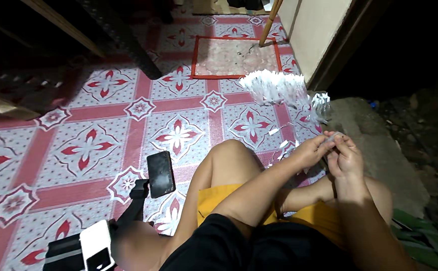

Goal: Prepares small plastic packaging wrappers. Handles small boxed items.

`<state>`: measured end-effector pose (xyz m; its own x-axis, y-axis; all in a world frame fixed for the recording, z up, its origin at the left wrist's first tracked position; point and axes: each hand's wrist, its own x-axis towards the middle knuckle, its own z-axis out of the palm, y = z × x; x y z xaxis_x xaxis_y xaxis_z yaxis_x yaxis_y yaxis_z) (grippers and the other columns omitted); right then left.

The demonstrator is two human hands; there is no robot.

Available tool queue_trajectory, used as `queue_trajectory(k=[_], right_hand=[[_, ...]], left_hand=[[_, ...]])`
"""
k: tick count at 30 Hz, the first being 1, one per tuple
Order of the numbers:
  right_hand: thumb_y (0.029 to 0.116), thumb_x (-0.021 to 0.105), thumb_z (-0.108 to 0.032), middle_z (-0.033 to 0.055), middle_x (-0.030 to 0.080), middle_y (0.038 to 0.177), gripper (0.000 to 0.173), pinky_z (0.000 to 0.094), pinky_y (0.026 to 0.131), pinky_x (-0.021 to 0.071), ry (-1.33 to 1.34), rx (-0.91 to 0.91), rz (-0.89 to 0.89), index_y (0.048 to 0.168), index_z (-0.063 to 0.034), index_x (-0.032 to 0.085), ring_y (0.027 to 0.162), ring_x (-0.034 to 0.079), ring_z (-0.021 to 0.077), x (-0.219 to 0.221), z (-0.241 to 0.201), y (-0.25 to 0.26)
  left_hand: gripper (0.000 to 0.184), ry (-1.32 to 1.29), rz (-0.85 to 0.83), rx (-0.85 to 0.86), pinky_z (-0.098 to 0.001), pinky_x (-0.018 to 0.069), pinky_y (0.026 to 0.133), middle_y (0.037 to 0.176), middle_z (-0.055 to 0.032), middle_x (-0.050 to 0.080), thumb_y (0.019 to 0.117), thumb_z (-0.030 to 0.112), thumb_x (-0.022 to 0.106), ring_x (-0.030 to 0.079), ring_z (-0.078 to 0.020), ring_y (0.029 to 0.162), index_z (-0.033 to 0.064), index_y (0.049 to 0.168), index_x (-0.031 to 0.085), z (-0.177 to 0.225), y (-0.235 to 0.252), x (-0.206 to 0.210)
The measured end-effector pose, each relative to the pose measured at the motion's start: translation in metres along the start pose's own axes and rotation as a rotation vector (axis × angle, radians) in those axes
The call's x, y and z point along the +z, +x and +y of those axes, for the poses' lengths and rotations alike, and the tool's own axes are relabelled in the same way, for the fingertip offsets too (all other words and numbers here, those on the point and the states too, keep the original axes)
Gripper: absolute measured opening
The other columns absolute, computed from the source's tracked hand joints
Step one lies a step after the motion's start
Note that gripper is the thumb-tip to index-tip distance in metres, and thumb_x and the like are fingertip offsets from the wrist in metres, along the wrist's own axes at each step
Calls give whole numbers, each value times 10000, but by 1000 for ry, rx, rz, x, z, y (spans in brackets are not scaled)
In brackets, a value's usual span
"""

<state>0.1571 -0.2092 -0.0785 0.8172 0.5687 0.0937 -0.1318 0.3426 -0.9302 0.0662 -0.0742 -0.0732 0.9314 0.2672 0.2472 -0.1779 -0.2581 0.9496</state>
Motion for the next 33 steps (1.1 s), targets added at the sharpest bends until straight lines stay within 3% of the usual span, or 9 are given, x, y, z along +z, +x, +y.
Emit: queue_trajectory(k=[14,22,25,28,31,33], right_hand=[[1039,585,-191,136,696,1208,210,376,898,580,4,20,13,1145,-37,681,1043,680,233,8,-3,-2],[1025,590,-120,139,702,1196,156,381,863,596,-92,-183,53,1085,-13,686,1017,691,238,26,-36,-11],[1019,590,-90,145,708,1192,138,413,926,588,-106,-268,25,1082,-15,688,1076,688,267,32,-54,-16],[1008,601,-75,117,726,1148,107,391,954,576,-142,-354,31,1044,-48,697,1088,688,247,45,-78,-22],[995,628,-76,97,733,1125,106,359,916,589,-165,-412,31,1050,-53,716,1052,698,216,60,-90,-27],[990,644,-89,95,727,1128,110,349,884,594,-201,-456,4,1066,-53,714,1034,696,209,67,-85,-29]], left_hand=[[344,5,47,34,-366,604,803,893,12,710,1100,382,443,684,-86,829,143,1065,688,-18,2,10],[358,174,33,147,-343,596,789,889,43,699,1097,421,429,669,-59,819,192,1080,703,-58,7,34],[333,167,30,194,-327,590,731,846,39,673,1095,411,446,649,-62,765,185,1059,688,-75,8,43],[336,175,3,226,-334,598,743,873,31,683,1095,413,446,663,-69,785,184,1089,692,-85,6,50],[319,216,-18,215,-345,604,745,876,40,693,1080,430,480,668,-64,783,206,1079,707,-80,0,44],[299,259,-66,151,-356,611,814,935,44,724,1048,450,549,689,-59,847,215,1094,728,-62,-11,27]])
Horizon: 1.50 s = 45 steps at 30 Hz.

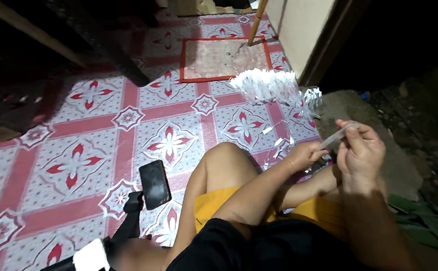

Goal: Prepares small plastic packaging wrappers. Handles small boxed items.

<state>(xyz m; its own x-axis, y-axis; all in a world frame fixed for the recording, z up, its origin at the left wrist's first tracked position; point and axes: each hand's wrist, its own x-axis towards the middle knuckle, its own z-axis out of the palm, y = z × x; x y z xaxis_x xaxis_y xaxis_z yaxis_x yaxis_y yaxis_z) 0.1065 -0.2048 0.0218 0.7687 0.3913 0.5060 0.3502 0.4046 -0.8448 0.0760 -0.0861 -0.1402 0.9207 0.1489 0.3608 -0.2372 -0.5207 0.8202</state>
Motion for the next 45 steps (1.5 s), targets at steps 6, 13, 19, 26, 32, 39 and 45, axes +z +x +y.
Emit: queue_trajectory(k=[6,13,19,26,32,39,45], right_hand=[[963,688,-77,109,725,1088,91,386,914,594,-18,-40,-86,1023,-21,727,1037,695,229,41,-7,-20],[938,713,-109,91,735,1118,77,408,1074,511,-190,-90,-75,954,-39,739,1226,630,242,60,-11,-16],[916,739,-101,70,677,1181,51,290,929,568,-152,94,41,945,-64,761,1118,637,148,66,18,-31],[946,716,-147,53,670,1145,83,259,694,570,-22,345,146,989,-84,748,891,647,118,54,45,-36],[993,671,-219,95,714,953,189,374,781,587,161,552,39,1076,-55,712,829,673,185,24,74,-32],[883,718,46,104,694,932,319,305,726,594,-105,662,-48,1188,55,625,756,671,128,39,19,-1],[899,734,-19,119,709,930,231,366,777,594,-375,668,-176,1115,27,670,810,691,167,51,37,7]], left_hand=[[431,158,-207,-129,-396,580,937,1063,2,731,876,480,779,695,-110,999,149,1144,710,12,-17,-56],[934,-163,99,177,-398,474,1070,1377,-115,587,828,785,607,551,-175,1282,19,1359,550,73,-10,-126],[477,-289,110,158,-341,551,956,1143,-46,699,1087,440,436,662,-92,1066,28,1175,657,68,-16,-123],[303,-322,79,-19,-391,598,801,898,-68,714,1088,225,474,695,-152,827,26,1048,699,54,-18,-102],[373,-222,-98,-335,-377,600,683,688,-36,627,1112,307,413,644,-154,632,43,1067,673,74,-8,-116],[345,-27,-220,-518,-317,499,589,680,-7,575,1105,334,446,542,-105,578,79,1076,677,95,-8,-138],[367,19,-218,-616,-343,474,579,696,-19,577,1114,318,419,527,-123,588,67,1097,687,75,-14,-143]])
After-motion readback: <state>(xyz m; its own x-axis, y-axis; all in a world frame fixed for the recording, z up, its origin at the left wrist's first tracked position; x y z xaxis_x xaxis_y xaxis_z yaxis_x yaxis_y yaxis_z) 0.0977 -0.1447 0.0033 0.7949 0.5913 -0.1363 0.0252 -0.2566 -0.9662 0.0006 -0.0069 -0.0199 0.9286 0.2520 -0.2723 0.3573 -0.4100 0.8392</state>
